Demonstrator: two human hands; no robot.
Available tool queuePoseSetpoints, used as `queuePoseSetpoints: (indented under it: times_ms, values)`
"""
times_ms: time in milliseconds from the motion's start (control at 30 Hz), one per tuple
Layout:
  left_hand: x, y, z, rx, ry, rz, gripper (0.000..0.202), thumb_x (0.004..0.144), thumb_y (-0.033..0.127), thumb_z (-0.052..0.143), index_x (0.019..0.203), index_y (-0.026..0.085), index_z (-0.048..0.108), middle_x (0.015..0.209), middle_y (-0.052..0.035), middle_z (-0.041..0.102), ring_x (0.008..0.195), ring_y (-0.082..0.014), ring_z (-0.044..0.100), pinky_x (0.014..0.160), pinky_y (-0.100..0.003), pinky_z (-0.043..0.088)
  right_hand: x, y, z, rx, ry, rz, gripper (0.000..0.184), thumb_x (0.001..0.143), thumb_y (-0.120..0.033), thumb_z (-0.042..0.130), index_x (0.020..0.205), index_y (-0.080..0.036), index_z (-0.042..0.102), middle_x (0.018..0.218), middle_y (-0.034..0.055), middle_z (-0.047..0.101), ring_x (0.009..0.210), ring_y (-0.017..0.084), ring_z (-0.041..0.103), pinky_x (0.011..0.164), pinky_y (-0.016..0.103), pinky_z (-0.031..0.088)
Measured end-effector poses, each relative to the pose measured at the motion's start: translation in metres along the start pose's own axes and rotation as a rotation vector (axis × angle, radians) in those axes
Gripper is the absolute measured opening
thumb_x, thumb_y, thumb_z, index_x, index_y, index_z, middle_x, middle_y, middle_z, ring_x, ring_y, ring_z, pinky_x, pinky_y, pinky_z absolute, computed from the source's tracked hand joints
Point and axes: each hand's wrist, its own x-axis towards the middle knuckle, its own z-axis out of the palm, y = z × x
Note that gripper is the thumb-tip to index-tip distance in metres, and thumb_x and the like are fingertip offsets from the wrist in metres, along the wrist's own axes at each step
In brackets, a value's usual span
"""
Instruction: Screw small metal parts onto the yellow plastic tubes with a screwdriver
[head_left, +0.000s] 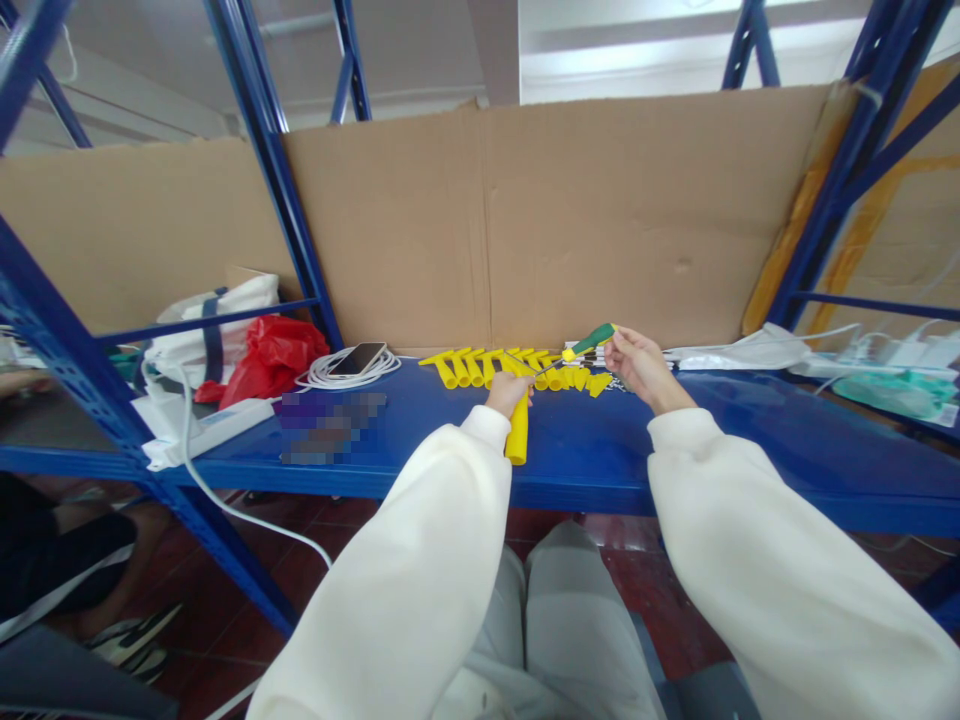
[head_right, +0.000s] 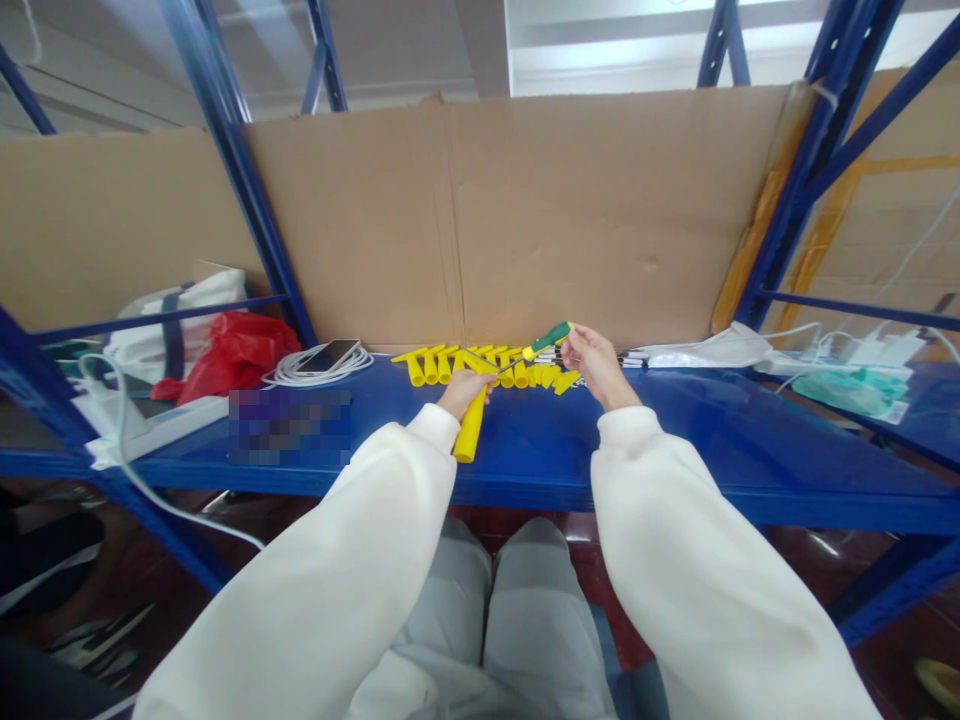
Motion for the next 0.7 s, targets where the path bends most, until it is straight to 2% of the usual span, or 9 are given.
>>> queuePoseSetpoints:
  times_ms: [300, 533, 700]
  values:
    - [-0.0047, 0.0035, 0.0008, 0.023, -0.003, -0.004, 0.033, 0.082, 0.001, 0.064, 0.055, 0.018, 0.054, 0.043, 0.0015, 0.051, 0.041, -0.0114, 0.049, 0.048, -0.023, 0.044, 0.0024, 0.0024, 0.0018, -0.003, 0.11, 0.004, 0.051, 0.066, -0.051, 0.094, 0.075, -0.024, 0.052, 0.053, -0.0083, 0.052, 0.042, 0.007, 0.044, 0.037, 0.016, 0.032]
    - [-0.0025, 0.0012, 0.0004, 0.01, 0.0, 0.006, 0.033, 0.08, 0.0, 0.066, 0.054, 0.018, 0.053, 0.044, 0.0012, 0.052, 0.041, -0.0111, 0.049, 0.048, -0.023, 0.044, -0.0009, 0.0009, 0.0015, -0.055, 0.07, 0.025, 0.055, 0.068, -0.063, 0.09, 0.074, -0.024, 0.051, 0.043, -0.0108, 0.039, 0.037, 0.006, 0.036, 0.035, 0.016, 0.028]
    - [-0.0008, 0.0001, 0.0004, 0.009, -0.006, 0.004, 0.032, 0.078, 0.001, 0.067, 0.056, 0.018, 0.053, 0.043, 0.0024, 0.051, 0.04, -0.0107, 0.049, 0.046, -0.022, 0.043, -0.001, -0.0005, 0.001, -0.037, 0.047, 0.02, 0.049, 0.071, -0.058, 0.09, 0.08, -0.023, 0.057, 0.054, -0.0063, 0.057, 0.045, 0.008, 0.051, 0.041, 0.017, 0.038]
